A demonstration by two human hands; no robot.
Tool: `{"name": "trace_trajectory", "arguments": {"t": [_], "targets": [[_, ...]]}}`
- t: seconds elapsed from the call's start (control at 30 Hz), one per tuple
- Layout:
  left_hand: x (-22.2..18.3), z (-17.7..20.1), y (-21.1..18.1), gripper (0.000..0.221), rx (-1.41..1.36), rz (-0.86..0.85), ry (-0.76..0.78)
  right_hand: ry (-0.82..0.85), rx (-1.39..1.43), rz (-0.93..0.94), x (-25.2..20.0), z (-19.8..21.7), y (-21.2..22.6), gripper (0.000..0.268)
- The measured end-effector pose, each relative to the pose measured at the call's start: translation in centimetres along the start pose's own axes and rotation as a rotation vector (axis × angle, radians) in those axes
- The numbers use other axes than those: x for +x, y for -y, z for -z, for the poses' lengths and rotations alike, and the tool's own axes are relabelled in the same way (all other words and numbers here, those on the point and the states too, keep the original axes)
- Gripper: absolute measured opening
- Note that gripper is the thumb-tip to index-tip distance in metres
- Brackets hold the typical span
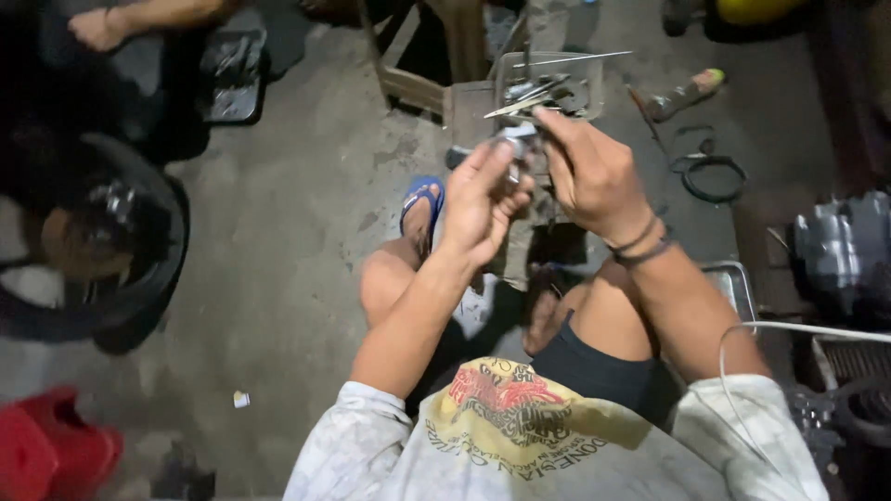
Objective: The person sits on the floor and uses a screwdriver to adjust a small mechanical part, then wipes it with a cloth. They repeat the process of adjusting and wiping the part multiple times.
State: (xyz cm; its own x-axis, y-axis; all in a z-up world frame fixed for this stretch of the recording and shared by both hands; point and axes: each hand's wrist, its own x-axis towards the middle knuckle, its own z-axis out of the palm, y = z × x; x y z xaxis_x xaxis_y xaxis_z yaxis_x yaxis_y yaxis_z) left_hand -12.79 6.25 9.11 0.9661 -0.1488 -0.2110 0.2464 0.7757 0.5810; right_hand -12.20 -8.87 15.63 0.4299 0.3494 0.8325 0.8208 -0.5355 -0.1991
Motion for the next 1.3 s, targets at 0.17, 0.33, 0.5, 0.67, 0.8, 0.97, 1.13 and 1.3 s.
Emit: {"name": "trace_trajectory", "arguments": {"t": [0.17, 0.33, 0.5, 0.67, 0.8, 0.97, 1.13, 1.3], "targets": [[3.2, 1.3, -0.9, 0.019, -0.021, -0.005, -0.083, -0.161, 0.297, -0.505, -4.2, -2.4, -4.6, 0.013], [1.8, 0.2, -2.6, 0.041, 0.041, -0.028, -0.149, -0.138, 0.369, -0.697, -3.0, -3.9, -3.5, 0.008], [1.5, 1.1, -2.6, 0.039, 0.089, -0.103, -0.098, -0.177, 0.485, -0.605, -3.0, -4.7, -2.1, 0.032], [-0.5, -0.3, -4.6, 0.060, 0.299, -0.131, -0.035, -0.178, 0.331, -0.424, -1.4, -4.5, 0.4, 0.016], [-0.9, 0.1, -5.0, 0.081, 0.411, -0.093, 0.035, -0.160, 0.216, -0.354, -1.6, -4.7, -0.3, 0.010], [0.4, 2.3, -4.0, 0.062, 0.637, -0.308, -0.001, -0.113, 0.308, -0.233, -2.5, -5.3, -1.0, 0.017], [-0.2, 1.4, -5.0, 0.035, 0.893, -0.371, 0.012, -0.031, 0.301, -0.248, -2.2, -5.2, -0.3, 0.012], [-0.9, 0.4, -5.4, 0.040, 0.902, -0.221, 0.016, 0.058, 0.308, -0.496, -2.4, -5.0, -0.9, 0.005]]}}
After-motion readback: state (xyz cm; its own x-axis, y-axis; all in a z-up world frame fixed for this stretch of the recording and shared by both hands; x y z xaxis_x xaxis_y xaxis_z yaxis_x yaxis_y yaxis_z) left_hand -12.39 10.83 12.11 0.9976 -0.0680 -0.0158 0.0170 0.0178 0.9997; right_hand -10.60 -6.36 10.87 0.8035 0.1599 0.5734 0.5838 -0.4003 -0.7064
